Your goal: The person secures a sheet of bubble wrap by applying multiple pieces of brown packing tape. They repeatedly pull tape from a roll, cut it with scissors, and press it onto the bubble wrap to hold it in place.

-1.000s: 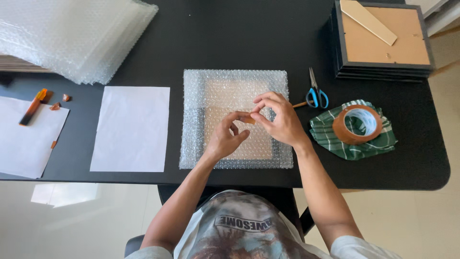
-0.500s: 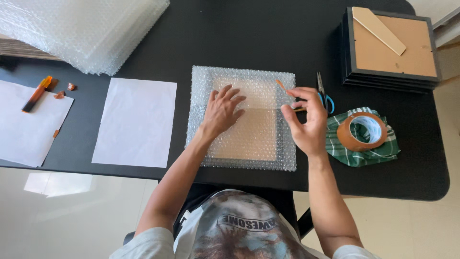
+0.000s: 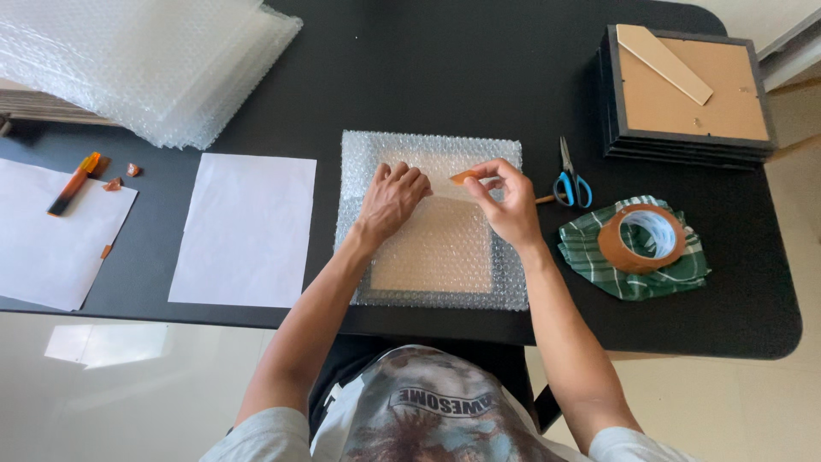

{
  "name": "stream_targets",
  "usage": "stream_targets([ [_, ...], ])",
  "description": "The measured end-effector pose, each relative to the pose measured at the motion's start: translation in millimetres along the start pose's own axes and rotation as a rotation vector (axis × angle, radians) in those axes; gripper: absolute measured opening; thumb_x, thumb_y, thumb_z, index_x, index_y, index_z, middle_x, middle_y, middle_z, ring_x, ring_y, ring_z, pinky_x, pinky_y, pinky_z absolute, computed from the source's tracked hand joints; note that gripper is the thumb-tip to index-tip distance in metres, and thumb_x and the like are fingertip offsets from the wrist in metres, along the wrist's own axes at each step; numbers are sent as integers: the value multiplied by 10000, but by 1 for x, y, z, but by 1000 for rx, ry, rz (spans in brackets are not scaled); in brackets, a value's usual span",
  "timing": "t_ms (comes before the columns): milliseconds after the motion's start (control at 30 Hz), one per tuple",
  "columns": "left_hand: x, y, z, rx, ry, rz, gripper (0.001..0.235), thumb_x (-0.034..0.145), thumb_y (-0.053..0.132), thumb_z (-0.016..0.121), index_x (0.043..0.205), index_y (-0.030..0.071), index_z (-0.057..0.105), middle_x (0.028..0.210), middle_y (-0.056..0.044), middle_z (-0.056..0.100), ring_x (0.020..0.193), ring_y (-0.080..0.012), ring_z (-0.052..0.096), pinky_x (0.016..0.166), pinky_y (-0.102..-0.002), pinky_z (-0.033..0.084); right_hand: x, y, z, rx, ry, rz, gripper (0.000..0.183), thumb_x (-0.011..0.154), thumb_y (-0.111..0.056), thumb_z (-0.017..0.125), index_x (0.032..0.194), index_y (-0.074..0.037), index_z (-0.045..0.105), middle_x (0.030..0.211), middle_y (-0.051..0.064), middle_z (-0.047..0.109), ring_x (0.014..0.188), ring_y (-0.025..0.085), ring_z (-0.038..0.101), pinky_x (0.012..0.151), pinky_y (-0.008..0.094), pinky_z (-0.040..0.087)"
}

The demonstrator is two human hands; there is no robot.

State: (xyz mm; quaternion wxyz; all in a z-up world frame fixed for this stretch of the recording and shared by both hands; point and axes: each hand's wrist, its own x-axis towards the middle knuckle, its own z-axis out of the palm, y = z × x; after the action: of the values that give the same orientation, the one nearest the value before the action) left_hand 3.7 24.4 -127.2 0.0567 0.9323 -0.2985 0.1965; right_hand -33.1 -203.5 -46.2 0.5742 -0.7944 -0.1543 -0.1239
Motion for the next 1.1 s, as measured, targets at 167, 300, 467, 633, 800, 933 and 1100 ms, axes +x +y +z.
stream_targets([
  [167,-5,-1,9,-48,35,20,224,1065,356,490,956,204,613,904,13,610,973,-195,565,837,-364,410,18,17,15,78,-109,161,188,989,-262,751,890,-114,689,864,-11,677,869,77,599,737,230,464],
  [300,-12,5,-2,-115,-24,-5,236,1059,347,496,947,190,632,905,7,605,959,-199,550,821,-350,409,25,57,25,58,-266,321,311,1034,-336,684,793,-142,658,722,-49,575,753,55,492,671,220,406],
  [467,-17,8,-16,-255,-56,-62,154,945,346,656,983,198,669,962,8,626,1012,-213,558,861,-365,427,26,32,23,72,-347,409,225,979,-325,725,838,-153,688,746,-76,603,750,32,491,690,198,376],
  [633,-14,7,-8,-319,-98,-157,165,933,314,701,1072,228,692,974,30,636,1017,-207,562,864,-365,424,22,24,12,-69,-411,229,508,809,-240,873,1219,-125,596,986,68,749,850,152,603,761,262,477],
  [800,-8,1,6,-278,-60,-166,89,923,300,680,941,214,691,917,13,642,995,-221,576,852,-379,441,-23,12,35,-413,-127,-254,881,874,-155,797,1542,5,245,1114,191,638,979,327,632,903,437,543],
  [933,1,-6,-13,-319,-12,-220,57,926,284,716,934,227,721,884,42,664,943,-201,608,825,-361,454,-107,15,64,-322,-201,-418,943,887,-493,728,1522,-27,210,1136,117,635,1083,269,642,964,398,534],
  [1100,11,-7,-32,-389,62,-155,90,899,320,742,886,242,701,875,48,672,941,-193,606,818,-353,452,-131,7,63,-549,-427,-439,912,863,-446,803,1492,-78,255,1317,161,597,1321,357,550,1112,597,417],
])
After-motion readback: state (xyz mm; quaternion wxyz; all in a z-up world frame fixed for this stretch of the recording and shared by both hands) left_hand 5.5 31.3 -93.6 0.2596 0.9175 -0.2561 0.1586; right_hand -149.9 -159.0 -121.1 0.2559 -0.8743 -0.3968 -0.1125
